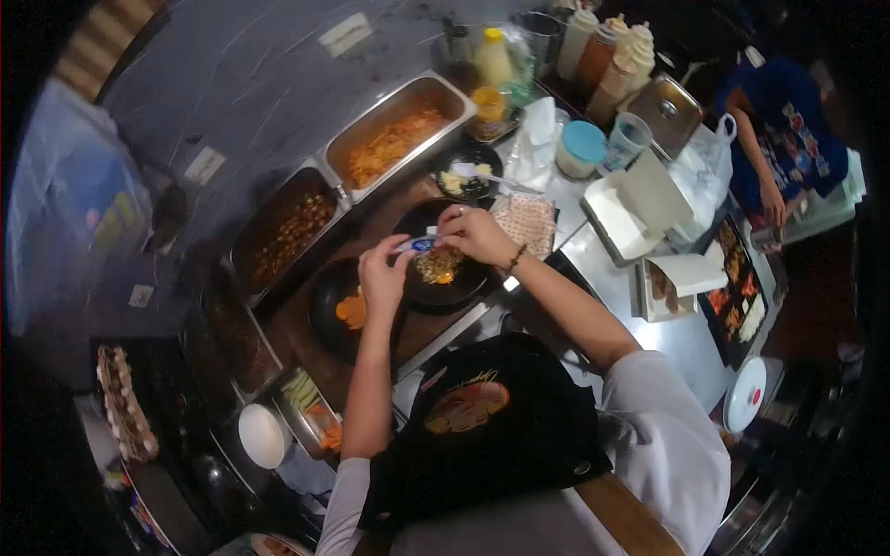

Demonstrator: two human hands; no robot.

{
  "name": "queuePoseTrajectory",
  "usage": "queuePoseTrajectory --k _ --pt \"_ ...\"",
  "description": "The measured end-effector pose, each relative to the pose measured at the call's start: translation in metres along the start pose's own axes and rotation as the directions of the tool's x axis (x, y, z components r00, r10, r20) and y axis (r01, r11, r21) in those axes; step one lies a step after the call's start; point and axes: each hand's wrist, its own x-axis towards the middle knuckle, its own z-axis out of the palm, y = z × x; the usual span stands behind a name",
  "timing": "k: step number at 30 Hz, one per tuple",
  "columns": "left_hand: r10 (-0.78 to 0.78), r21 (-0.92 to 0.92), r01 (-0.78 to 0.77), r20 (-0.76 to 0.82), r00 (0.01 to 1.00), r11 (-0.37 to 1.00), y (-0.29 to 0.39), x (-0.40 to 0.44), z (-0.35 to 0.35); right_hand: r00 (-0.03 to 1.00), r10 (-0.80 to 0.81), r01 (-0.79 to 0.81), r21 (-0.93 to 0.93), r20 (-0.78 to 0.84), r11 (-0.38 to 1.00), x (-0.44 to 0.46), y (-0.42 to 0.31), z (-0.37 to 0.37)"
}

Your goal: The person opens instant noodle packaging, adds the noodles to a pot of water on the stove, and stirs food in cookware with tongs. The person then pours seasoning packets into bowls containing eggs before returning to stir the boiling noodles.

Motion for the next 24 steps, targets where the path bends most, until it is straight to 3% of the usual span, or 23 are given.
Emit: queuePoseTrajectory --k 1,5,7,9,11,12,13,14,15,16,17,19,21,22,23,24 --pt "0.001 -0.093 -0.007 -0.072 0.997 0.996 0.001 -0.001 0.001 1.0 0.027 -0.028 0.043 0.013 0.999 0.0 -0.002 0.0" --pt "0.064 -0.054 -0.071 -0.121 0.991 0.996 -0.002 -0.001 -0.002 0.988 0.15 -0.152 0.097 0.026 0.984 0.003 -0.002 0.008" --pt "0.041 -0.216 -0.068 -0.127 0.991 0.974 -0.004 0.002 -0.004 0.988 0.139 -0.136 0.048 -0.063 0.99 0.0 -0.003 0.009" --pt "0.063 -0.307 -0.092 -0.103 0.993 0.947 -0.003 0.002 -0.011 0.985 0.128 -0.131 -0.014 -0.119 0.991 -0.007 -0.008 0.009" --pt "-0.056 -0.422 0.1 0.116 0.992 0.901 -0.007 -0.002 -0.015 0.976 0.212 -0.211 0.036 -0.052 0.977 -0.015 -0.019 0.011" --pt "0.056 -0.397 -0.04 0.029 0.998 0.917 -0.021 -0.007 -0.007 0.972 0.228 -0.228 0.013 -0.051 0.974 -0.021 -0.028 0.013" --pt "0.181 -0.34 -0.198 -0.083 0.98 0.919 -0.031 -0.008 -0.001 0.944 0.315 -0.296 0.166 -0.1 0.941 -0.026 -0.023 0.019" --pt "0.248 -0.241 -0.292 -0.194 0.949 0.926 -0.03 -0.01 -0.008 0.952 0.288 -0.292 -0.027 -0.099 0.956 -0.025 -0.023 0.017" --pt "0.156 -0.229 -0.195 -0.177 0.972 0.954 -0.027 -0.015 -0.016 0.977 0.165 -0.174 -0.057 -0.133 0.983 -0.026 -0.015 0.016" --pt "0.119 -0.279 -0.169 -0.188 0.975 0.945 -0.032 -0.022 -0.018 0.959 0.27 -0.282 -0.174 -0.091 0.943 -0.022 -0.029 0.01" --pt "0.101 -0.317 -0.149 -0.162 0.982 0.936 -0.036 -0.028 -0.025 0.959 0.282 -0.28 -0.247 -0.028 0.928 -0.018 -0.03 0.001" --pt "0.067 -0.361 -0.093 -0.084 0.994 0.928 -0.036 -0.044 -0.052 0.999 0.014 0.0 -0.425 0.031 0.905 0.004 -0.066 -0.021" --pt "0.034 -0.408 -0.059 -0.066 0.997 0.911 -0.053 -0.066 -0.068 0.971 -0.225 0.174 -0.403 -0.081 0.898 0.049 -0.119 -0.047" --pt "-0.038 -0.493 0.02 -0.026 0.999 0.87 -0.058 -0.079 -0.078 0.948 -0.221 0.19 -0.147 -0.23 0.971 0.074 -0.15 -0.056" --pt "-0.105 -0.567 0.103 0.029 0.994 0.817 -0.066 -0.094 -0.087 0.925 -0.222 0.208 -0.078 -0.309 0.975 0.096 -0.202 -0.063" --pt "-0.087 -0.558 0.076 0.007 0.996 0.826 -0.078 -0.105 -0.091 0.895 -0.221 0.235 -0.013 -0.387 0.972 0.117 -0.253 -0.071"
